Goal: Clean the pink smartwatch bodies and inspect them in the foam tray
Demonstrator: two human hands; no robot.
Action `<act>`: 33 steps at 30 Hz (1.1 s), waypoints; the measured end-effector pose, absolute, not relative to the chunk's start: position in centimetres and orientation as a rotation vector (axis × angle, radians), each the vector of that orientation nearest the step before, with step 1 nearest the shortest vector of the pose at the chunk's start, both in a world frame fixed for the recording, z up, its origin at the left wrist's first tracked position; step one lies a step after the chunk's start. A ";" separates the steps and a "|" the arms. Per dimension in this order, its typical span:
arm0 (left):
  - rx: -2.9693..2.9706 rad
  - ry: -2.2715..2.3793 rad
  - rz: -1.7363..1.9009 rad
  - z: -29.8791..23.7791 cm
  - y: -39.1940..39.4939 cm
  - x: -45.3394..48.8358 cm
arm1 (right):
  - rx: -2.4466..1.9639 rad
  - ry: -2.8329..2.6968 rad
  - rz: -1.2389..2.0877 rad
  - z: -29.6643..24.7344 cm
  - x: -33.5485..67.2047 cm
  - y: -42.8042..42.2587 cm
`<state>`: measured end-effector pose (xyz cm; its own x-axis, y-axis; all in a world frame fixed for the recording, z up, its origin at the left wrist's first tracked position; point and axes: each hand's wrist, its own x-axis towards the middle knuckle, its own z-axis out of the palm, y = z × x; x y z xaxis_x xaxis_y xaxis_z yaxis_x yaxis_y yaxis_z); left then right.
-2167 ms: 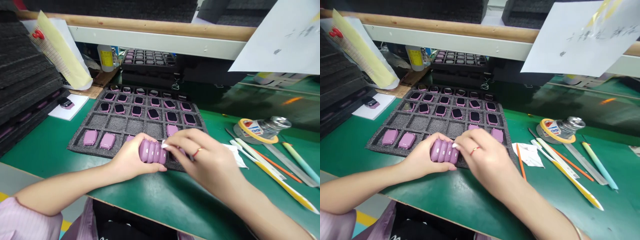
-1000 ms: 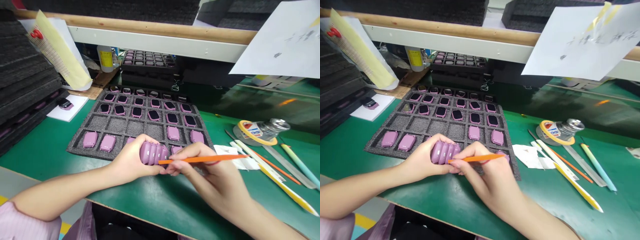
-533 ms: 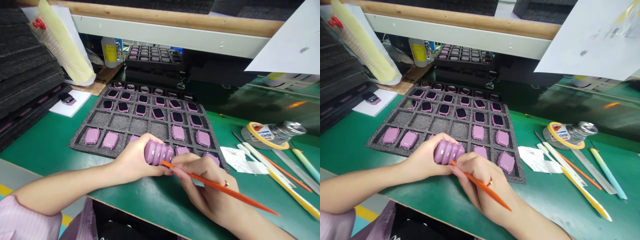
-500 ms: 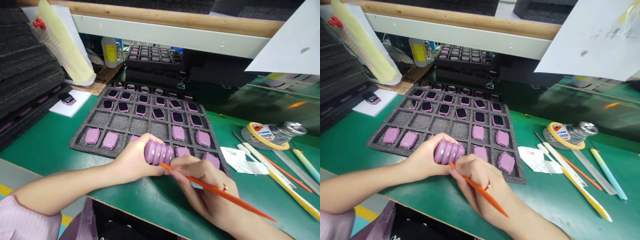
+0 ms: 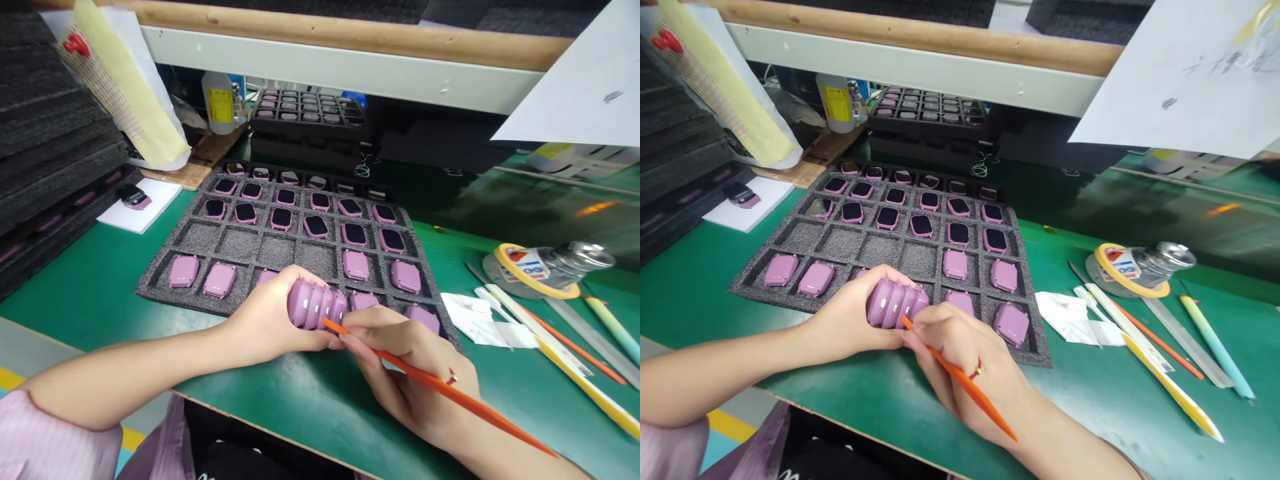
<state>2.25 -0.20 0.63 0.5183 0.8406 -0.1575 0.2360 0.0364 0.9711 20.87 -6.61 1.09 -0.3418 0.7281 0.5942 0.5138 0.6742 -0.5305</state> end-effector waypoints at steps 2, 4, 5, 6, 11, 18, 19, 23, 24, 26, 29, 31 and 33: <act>1.510 0.973 0.603 0.6 -0.2 2.3 | -0.955 -2.027 0.312 1.1 20.9 -6.6; 1.518 0.970 0.605 0.6 -0.2 2.3 | -0.953 -2.045 0.318 1.1 20.9 -6.7; 1.520 0.968 0.607 0.6 -0.1 2.3 | -0.953 -2.049 0.323 1.1 20.9 -6.7; 1.519 0.967 0.607 0.6 -0.1 2.3 | -0.952 -2.050 0.329 1.1 21.0 -6.7; 1.536 0.966 0.604 0.6 -0.2 2.2 | -0.946 -2.059 0.325 1.2 21.0 -6.6; 1.565 0.967 0.612 0.4 -0.1 2.2 | -0.939 -2.071 0.356 1.3 21.1 -6.4; 1.565 0.969 0.607 0.5 -0.1 2.2 | -0.944 -2.066 0.360 1.3 21.1 -6.4; 1.561 0.968 0.603 0.6 -0.1 2.2 | -0.917 -2.074 0.386 1.3 21.1 -6.4; 1.555 0.966 0.605 0.6 -0.1 2.2 | -0.919 -2.071 0.394 1.3 21.1 -6.4; 1.535 0.964 0.606 0.6 -0.1 2.2 | -0.932 -2.063 0.399 1.3 21.1 -6.5; 1.527 0.963 0.602 0.7 -0.1 2.3 | -0.913 -2.072 0.385 1.3 21.1 -6.6; 1.527 0.965 0.602 0.7 -0.1 2.3 | -0.910 -2.070 0.396 1.2 21.2 -6.6; 1.522 0.962 0.598 0.7 -0.1 2.3 | -0.934 -2.052 0.408 1.1 21.2 -6.6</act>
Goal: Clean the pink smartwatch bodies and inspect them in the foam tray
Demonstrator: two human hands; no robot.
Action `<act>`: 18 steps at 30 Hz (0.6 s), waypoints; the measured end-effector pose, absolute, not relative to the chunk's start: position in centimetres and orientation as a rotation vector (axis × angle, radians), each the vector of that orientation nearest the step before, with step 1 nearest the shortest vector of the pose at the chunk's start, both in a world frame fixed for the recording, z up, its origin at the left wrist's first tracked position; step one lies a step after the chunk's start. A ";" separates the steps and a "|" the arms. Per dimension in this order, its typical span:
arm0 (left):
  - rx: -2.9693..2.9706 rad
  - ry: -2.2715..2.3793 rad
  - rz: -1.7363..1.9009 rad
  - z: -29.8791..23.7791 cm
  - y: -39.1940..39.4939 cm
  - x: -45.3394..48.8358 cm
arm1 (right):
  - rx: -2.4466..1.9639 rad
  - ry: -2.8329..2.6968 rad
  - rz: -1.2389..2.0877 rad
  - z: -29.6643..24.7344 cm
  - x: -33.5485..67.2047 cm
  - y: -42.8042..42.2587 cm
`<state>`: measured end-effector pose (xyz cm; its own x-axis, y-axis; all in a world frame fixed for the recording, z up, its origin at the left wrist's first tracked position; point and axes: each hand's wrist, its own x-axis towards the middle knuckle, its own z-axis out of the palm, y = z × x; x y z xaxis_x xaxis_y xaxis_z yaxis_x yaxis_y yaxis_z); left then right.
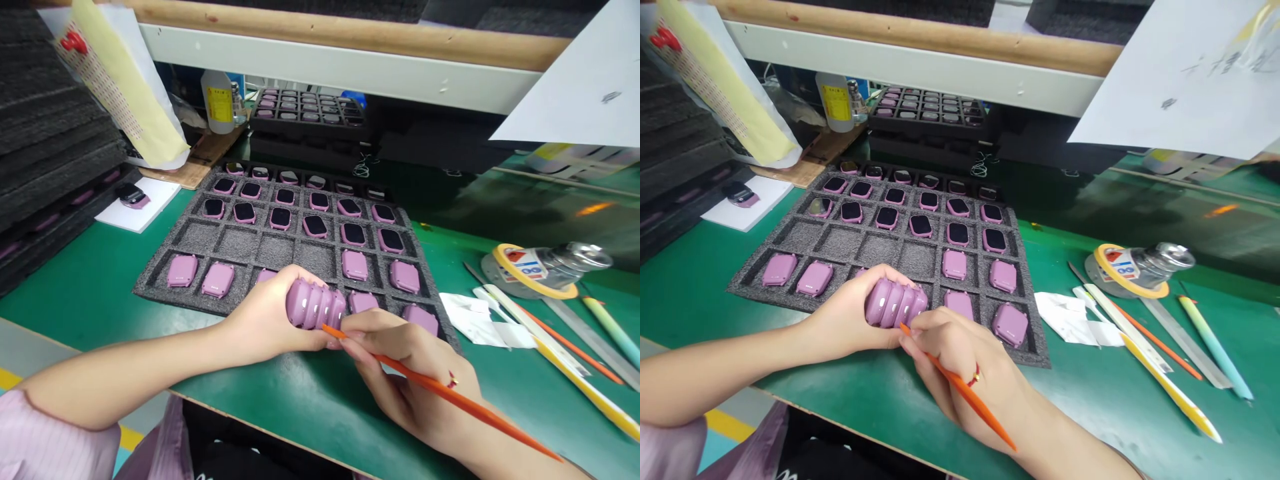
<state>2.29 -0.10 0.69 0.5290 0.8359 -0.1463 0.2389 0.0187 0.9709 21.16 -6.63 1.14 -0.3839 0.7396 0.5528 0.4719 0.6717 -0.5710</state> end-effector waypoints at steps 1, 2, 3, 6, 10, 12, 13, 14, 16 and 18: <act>1.518 0.961 0.594 0.7 -0.1 2.3 | -0.947 -2.044 0.411 1.1 21.1 -6.6; 1.516 0.959 0.591 0.7 -0.1 2.3 | -0.950 -2.042 0.411 1.1 21.0 -6.6; 1.515 0.957 0.589 0.7 -0.1 2.3 | -0.955 -2.041 0.414 1.1 21.0 -6.6; 1.507 0.958 0.586 0.8 -0.2 2.2 | -0.960 -2.037 0.433 1.6 21.1 -6.3; 1.527 0.998 0.555 1.2 -0.1 2.1 | -1.046 -1.800 0.271 4.1 23.5 -6.2; 1.543 1.008 0.537 1.3 -0.1 2.0 | -1.235 -1.627 0.116 5.5 25.7 -6.4; 1.549 1.009 0.532 1.3 -0.1 2.0 | -1.397 -1.583 0.042 6.0 27.0 -6.6; 1.552 1.011 0.527 1.3 -0.1 2.0 | -1.599 -1.575 -0.004 6.2 28.4 -6.7; 1.563 1.027 0.519 1.4 -0.1 2.0 | -2.064 -1.655 0.008 5.7 30.9 -6.9; 1.572 1.047 0.508 1.4 -0.2 2.0 | -2.392 -1.748 0.211 4.1 33.0 -7.2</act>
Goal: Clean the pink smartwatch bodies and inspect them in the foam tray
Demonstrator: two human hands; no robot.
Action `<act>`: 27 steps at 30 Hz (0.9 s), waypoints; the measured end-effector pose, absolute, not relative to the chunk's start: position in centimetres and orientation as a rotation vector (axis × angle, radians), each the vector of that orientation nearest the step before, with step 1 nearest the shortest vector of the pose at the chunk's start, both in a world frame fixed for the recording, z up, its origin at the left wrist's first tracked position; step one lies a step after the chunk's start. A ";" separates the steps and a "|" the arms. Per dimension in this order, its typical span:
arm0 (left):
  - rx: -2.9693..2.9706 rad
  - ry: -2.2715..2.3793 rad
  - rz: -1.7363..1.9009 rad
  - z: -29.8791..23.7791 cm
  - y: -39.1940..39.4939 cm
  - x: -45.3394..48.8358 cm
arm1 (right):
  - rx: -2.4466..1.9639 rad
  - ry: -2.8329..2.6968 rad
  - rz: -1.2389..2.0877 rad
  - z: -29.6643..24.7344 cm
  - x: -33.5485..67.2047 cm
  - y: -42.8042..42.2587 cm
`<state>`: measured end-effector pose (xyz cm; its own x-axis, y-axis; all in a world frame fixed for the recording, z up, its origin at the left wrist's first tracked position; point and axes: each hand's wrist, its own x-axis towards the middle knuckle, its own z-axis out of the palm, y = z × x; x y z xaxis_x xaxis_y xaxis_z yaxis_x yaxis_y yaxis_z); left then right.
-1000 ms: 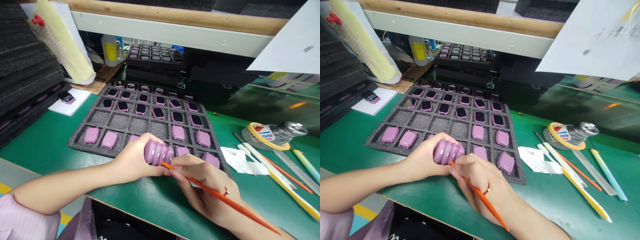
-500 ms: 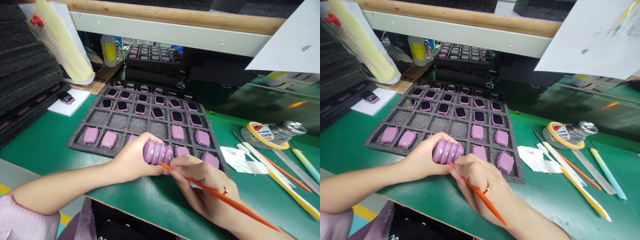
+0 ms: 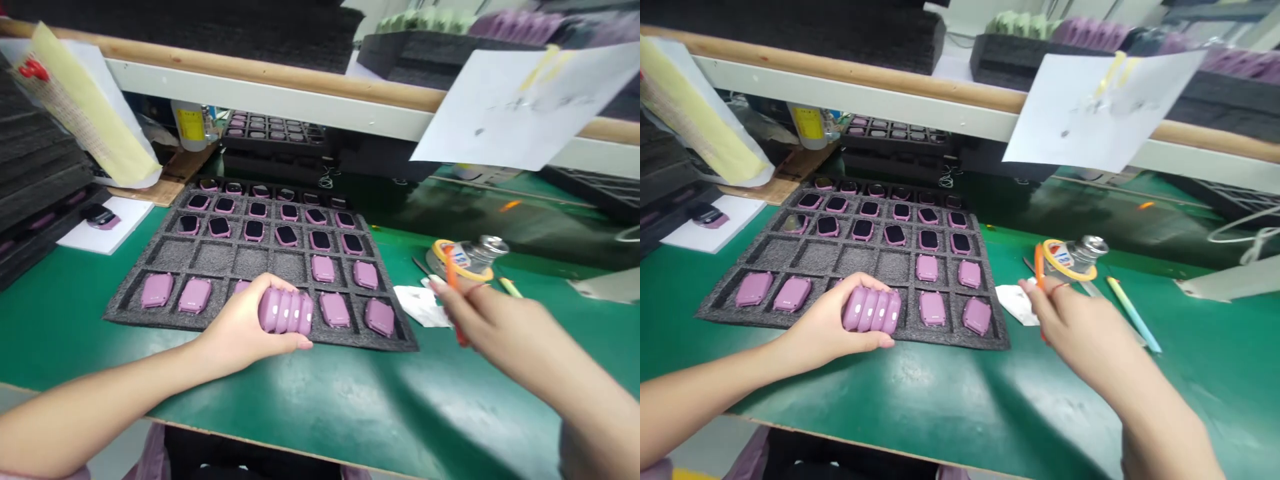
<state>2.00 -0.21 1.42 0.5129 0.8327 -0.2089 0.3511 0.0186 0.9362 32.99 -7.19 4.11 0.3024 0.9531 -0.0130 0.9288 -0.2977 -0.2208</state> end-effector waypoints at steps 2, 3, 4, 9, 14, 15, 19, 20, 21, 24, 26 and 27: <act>1.575 1.067 0.501 1.5 -0.3 2.0 | -2.477 -1.769 0.332 2.2 34.5 -7.6; 1.575 1.078 0.496 1.6 -0.3 2.0 | -2.484 -1.781 0.372 1.3 35.0 -7.8; 1.576 1.089 0.487 1.7 -0.3 2.0 | -2.476 -1.787 0.388 0.6 35.6 -8.1; 1.603 1.108 0.464 2.1 -0.3 2.1 | -2.420 -1.712 0.193 0.1 37.6 -8.5; 1.625 1.092 0.496 2.0 -0.3 2.0 | -2.182 -1.793 0.124 -0.8 37.2 -6.0; 1.628 1.088 0.502 1.9 -0.3 2.0 | -2.139 -1.822 0.124 -1.0 37.0 -5.4; 1.624 1.058 0.501 1.8 -0.4 1.9 | -2.089 -1.830 0.085 0.2 36.9 -3.2; 1.621 1.049 0.500 1.8 -0.4 1.8 | -2.096 -1.811 0.077 1.0 37.0 -2.9; 1.618 1.041 0.500 1.7 -0.4 1.8 | -2.106 -1.792 0.073 1.9 36.8 -2.8; 1.613 1.027 0.509 1.7 -0.4 1.8 | -2.050 -1.759 0.036 4.5 34.5 -3.0; 1.612 1.020 0.517 1.6 -0.4 1.8 | -1.778 -1.802 -0.021 5.4 31.1 -3.8; 1.611 1.015 0.521 1.5 -0.4 1.9 | -1.571 -1.920 -0.008 5.6 29.1 -4.2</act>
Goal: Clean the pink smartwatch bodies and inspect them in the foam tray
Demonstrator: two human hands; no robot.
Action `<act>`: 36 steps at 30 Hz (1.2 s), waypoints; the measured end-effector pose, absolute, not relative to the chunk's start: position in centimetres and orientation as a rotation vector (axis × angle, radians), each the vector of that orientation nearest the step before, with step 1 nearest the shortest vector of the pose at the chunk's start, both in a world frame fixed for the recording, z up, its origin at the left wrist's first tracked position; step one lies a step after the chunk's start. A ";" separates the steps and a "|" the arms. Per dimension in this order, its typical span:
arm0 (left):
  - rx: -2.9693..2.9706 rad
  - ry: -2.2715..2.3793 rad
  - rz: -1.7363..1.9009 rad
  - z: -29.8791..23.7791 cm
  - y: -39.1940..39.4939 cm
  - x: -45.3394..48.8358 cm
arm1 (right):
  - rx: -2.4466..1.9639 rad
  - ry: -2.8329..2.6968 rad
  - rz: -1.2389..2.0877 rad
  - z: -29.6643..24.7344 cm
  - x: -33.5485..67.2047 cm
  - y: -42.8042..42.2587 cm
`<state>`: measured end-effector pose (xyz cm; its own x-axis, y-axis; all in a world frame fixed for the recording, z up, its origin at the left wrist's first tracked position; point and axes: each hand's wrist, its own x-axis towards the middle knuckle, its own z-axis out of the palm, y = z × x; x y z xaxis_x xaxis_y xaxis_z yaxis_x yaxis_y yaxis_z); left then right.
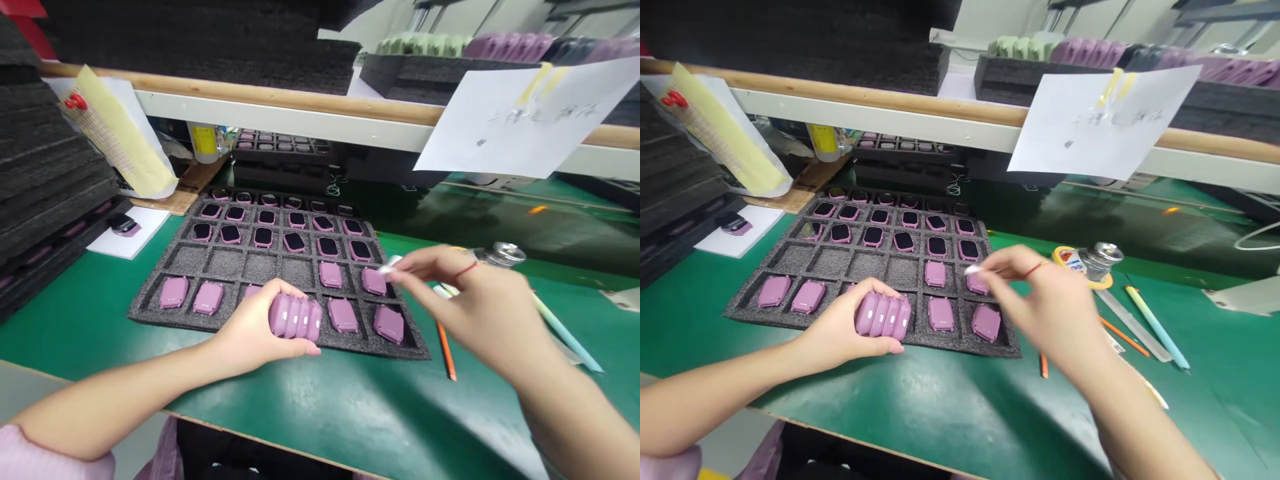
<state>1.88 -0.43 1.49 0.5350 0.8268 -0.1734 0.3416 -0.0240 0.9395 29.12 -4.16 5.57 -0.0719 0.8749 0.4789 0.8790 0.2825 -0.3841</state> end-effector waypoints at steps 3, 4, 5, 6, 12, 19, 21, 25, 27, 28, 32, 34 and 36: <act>1.599 0.995 0.545 1.2 -0.3 2.0 | -1.045 -2.236 0.177 5.2 23.7 -4.8; 1.598 0.993 0.550 1.2 -0.3 2.0 | -0.967 -2.303 0.215 5.0 22.5 -4.8; 1.598 0.998 0.548 1.1 -0.2 2.0 | -0.900 -2.358 0.246 4.8 21.7 -4.5; 1.601 1.005 0.539 1.2 -0.2 2.0 | -0.860 -2.388 0.263 4.5 21.4 -4.1; 1.596 0.992 0.503 1.5 0.0 1.9 | -0.813 -2.283 0.238 3.9 22.6 -1.9; 1.598 0.993 0.511 1.5 -0.2 2.0 | -0.862 -2.237 0.134 3.8 22.5 -2.3; 1.571 0.963 0.512 1.5 -0.2 2.0 | -0.833 -2.229 0.247 3.7 22.7 -2.3; 1.570 0.979 0.510 1.5 -0.1 2.0 | -0.813 -2.285 0.286 3.6 23.0 -2.0; 1.588 1.019 0.504 1.5 -0.1 2.0 | -0.914 -2.201 0.170 3.7 23.0 -1.9; 1.581 1.013 0.507 1.5 0.0 1.9 | -0.935 -2.178 0.170 3.7 22.9 -1.9; 1.559 0.962 0.518 1.4 -0.1 1.8 | -0.864 -2.280 0.286 4.0 22.2 -2.2; 1.578 0.977 0.536 1.5 -0.1 1.7 | -0.976 -2.268 0.111 4.2 22.6 -2.1; 1.563 0.959 0.568 1.5 -0.3 1.6 | -1.168 -2.219 -0.143 4.7 24.1 -1.8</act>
